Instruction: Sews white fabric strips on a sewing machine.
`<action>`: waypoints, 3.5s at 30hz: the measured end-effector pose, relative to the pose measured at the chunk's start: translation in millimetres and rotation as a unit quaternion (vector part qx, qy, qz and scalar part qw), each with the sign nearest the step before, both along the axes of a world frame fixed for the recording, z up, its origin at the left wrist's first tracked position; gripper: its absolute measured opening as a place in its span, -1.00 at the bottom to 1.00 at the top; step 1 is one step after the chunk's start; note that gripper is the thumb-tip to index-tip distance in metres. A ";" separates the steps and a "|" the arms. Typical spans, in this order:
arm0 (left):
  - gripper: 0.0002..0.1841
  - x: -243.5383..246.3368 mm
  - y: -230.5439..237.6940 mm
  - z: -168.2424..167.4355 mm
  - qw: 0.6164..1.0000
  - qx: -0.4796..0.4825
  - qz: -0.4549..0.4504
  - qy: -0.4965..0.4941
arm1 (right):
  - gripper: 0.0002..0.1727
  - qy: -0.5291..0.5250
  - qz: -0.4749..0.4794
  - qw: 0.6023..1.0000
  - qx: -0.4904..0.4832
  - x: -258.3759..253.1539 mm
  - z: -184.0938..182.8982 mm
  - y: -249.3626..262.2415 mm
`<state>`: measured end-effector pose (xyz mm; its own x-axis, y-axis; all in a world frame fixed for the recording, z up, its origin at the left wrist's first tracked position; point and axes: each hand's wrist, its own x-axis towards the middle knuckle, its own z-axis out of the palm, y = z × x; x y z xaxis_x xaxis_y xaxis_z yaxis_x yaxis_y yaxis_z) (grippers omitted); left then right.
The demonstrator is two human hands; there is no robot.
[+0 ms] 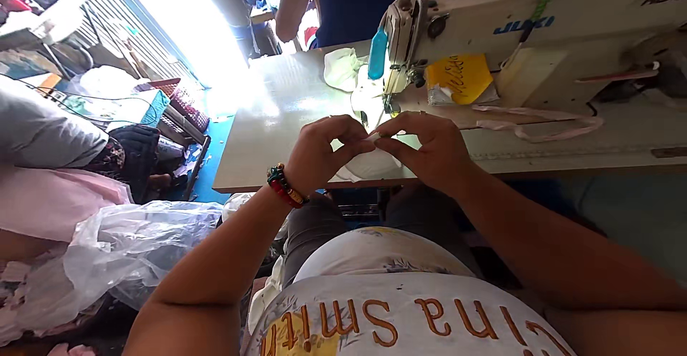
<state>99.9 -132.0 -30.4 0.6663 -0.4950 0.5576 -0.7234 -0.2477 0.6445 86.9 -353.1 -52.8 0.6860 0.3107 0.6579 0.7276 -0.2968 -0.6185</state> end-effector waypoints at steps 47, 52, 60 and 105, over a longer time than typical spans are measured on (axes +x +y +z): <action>-0.91 -43.4 -14.6 46.8 0.989 0.037 0.037 -0.140 | -0.83 -0.259 -0.010 0.964 -0.056 -19.1 43.1 -15.4; -0.88 -57.1 -12.3 53.2 0.978 0.108 0.045 -0.175 | -0.81 -0.255 -0.007 0.963 -0.092 -34.9 35.0 -17.7; -0.76 -73.2 -6.4 -10.6 0.945 0.266 -0.191 -0.021 | -0.74 -0.078 0.073 0.979 -0.173 -102.0 -43.0 -24.9; -0.61 58.4 -47.9 -129.6 0.946 0.297 -0.066 -0.113 | -0.74 -0.154 0.068 0.951 -0.260 20.9 -116.5 -58.9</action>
